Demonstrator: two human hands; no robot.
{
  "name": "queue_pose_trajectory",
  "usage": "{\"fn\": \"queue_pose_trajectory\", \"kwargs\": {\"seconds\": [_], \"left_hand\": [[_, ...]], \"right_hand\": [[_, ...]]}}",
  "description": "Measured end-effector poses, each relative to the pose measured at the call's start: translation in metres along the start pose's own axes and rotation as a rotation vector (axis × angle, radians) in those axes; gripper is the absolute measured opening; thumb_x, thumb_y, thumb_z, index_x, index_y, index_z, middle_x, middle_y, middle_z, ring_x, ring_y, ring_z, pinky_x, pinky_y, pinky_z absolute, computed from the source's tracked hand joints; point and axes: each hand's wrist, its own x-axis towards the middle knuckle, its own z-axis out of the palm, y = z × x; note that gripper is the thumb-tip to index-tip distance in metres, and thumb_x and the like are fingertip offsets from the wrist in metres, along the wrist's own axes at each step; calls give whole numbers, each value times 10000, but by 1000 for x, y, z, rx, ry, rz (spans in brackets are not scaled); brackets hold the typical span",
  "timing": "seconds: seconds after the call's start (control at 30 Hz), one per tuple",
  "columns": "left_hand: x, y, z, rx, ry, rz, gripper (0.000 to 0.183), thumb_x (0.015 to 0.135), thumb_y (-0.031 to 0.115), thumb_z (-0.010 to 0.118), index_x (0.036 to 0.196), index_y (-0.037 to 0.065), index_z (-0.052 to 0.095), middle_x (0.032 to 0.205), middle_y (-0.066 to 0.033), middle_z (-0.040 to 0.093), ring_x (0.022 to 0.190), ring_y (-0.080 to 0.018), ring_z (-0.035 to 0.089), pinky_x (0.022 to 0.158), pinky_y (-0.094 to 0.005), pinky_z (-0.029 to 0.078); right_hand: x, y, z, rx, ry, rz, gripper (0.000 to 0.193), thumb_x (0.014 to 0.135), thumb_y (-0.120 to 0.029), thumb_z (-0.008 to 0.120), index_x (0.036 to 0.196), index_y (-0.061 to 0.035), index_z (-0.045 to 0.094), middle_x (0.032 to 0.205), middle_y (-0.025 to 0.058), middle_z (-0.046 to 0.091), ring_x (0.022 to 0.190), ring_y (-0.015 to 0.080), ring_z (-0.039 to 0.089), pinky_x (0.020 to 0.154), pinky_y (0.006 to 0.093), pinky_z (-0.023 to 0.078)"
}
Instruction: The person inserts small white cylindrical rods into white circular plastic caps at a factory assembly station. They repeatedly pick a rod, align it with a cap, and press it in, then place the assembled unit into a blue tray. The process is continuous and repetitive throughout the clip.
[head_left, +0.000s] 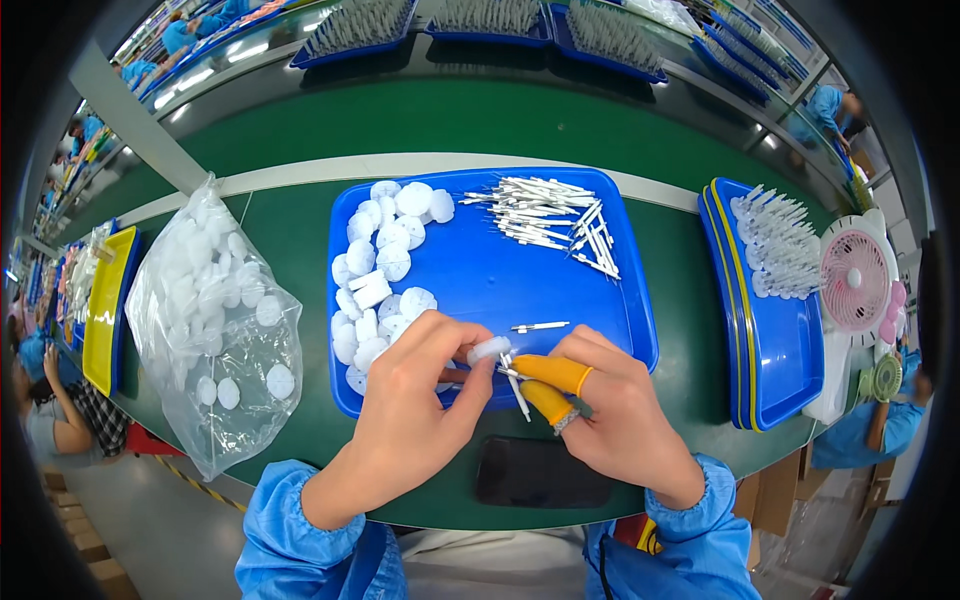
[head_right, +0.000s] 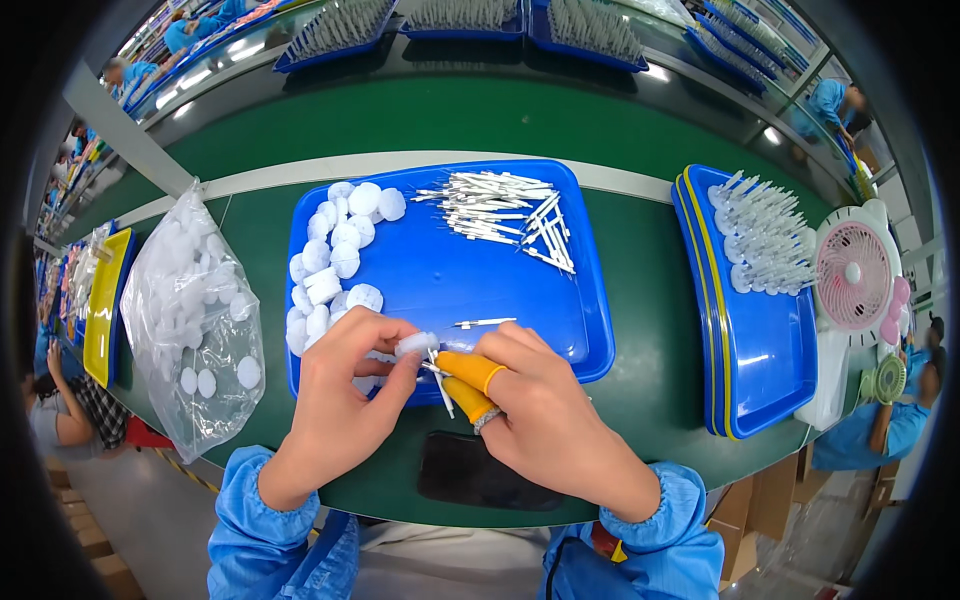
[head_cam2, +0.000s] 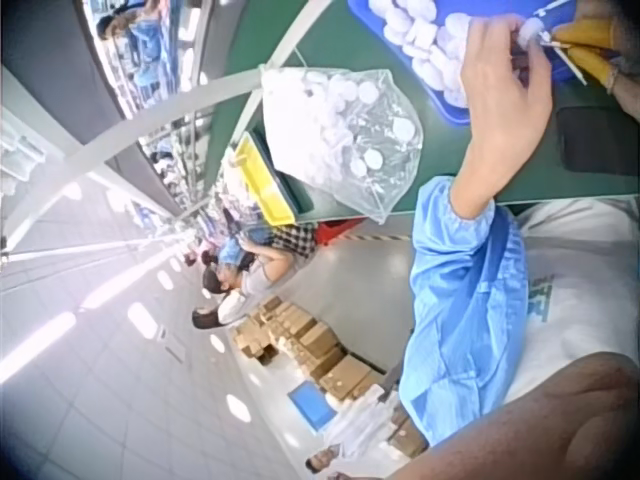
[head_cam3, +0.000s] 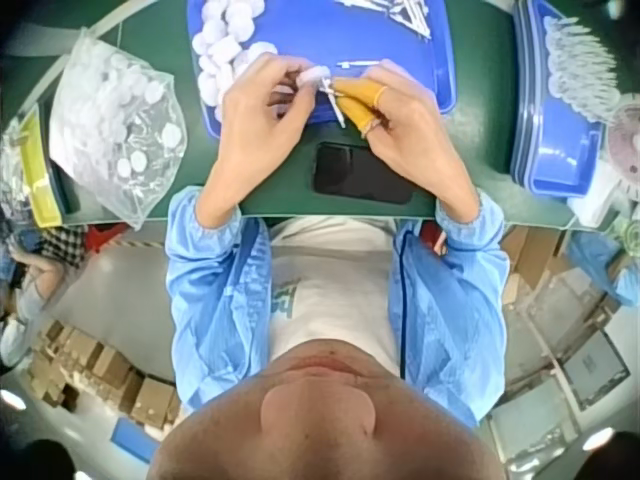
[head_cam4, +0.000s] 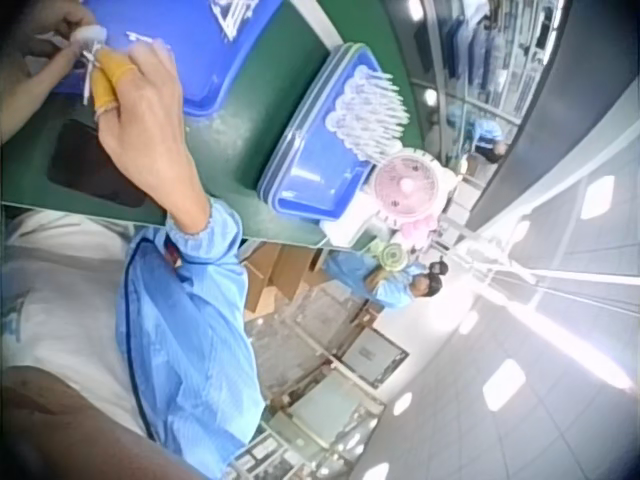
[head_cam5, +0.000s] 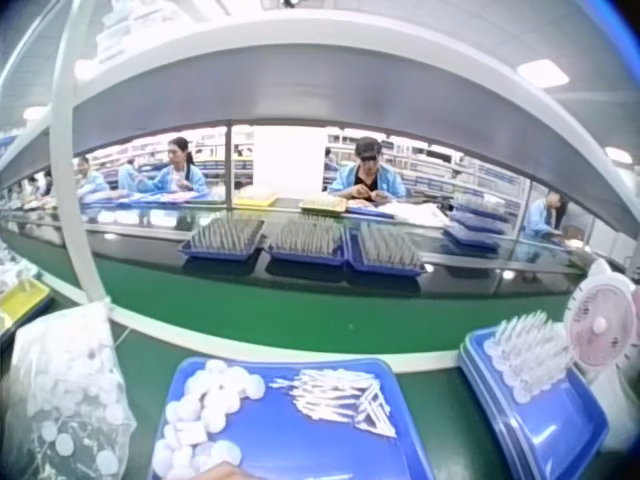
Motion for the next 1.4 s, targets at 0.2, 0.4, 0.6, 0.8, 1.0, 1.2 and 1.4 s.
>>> {"fn": "queue_pose_trajectory", "kwargs": {"seconds": [0.2, 0.4, 0.6, 0.8, 1.0, 1.2, 1.4], "left_hand": [[-1, 0, 2, 32, -5, 10, 166, 932, -54, 741, 1091, -32, 697, 980, -138, 675, 842, -260, 751, 752, -362, 654], [-3, -1, 4, -12, -2, -55, 164, 914, -20, 783, 1041, -33, 680, 936, -152, 687, 818, -271, 760, 752, -368, 650], [-5, -4, 9, 30, 31, 16, 176, 891, -5, 794, 1024, -28, 681, 926, -152, 682, 816, -285, 763, 726, -367, 637], [-8, -3, 10, 82, 50, 68, 175, 869, -14, 773, 1020, -22, 686, 910, -154, 650, 771, -305, 747, 652, -382, 601], [-12, 3, 13, 161, 17, 61, 169, 867, -107, 728, 1019, -55, 678, 919, -140, 648, 793, -264, 752, 730, -340, 677], [-7, 0, 9, 163, 104, 36, 174, 909, -96, 726, 1069, -42, 685, 1009, -138, 658, 874, -263, 757, 757, -349, 677], [0, -2, -3, 70, 92, -18, 155, 930, -65, 737, 1079, -27, 720, 1039, -98, 672, 925, -199, 751, 773, -327, 681]], "right_hand": [[1, 8, 0, -43, -3, 27, 471, 660, 126, 678, 1126, 108, 748, 950, 180, 609, 901, 375, 596, 804, 462, 501], [3, 8, 1, -121, -20, 41, 411, 662, 104, 694, 1070, 117, 740, 958, 179, 618, 927, 372, 596, 804, 465, 495], [2, 6, 17, -88, 73, -18, 332, 644, 107, 696, 975, 107, 726, 936, 167, 625, 865, 365, 584, 767, 472, 480], [-3, 0, 26, -58, 193, -14, 201, 592, 113, 686, 792, 87, 675, 834, 169, 603, 750, 373, 567, 669, 469, 468], [-5, 2, 42, -63, 274, -8, 228, 596, 117, 686, 823, 95, 690, 811, 171, 602, 716, 375, 567, 646, 467, 461], [13, 17, 18, -93, 198, 96, 251, 731, 113, 699, 968, 70, 770, 866, 159, 629, 830, 366, 603, 730, 447, 487], [20, 40, 5, -376, 69, 106, 248, 770, 102, 724, 1009, 55, 769, 1021, 143, 633, 1025, 336, 597, 890, 440, 481]]}}
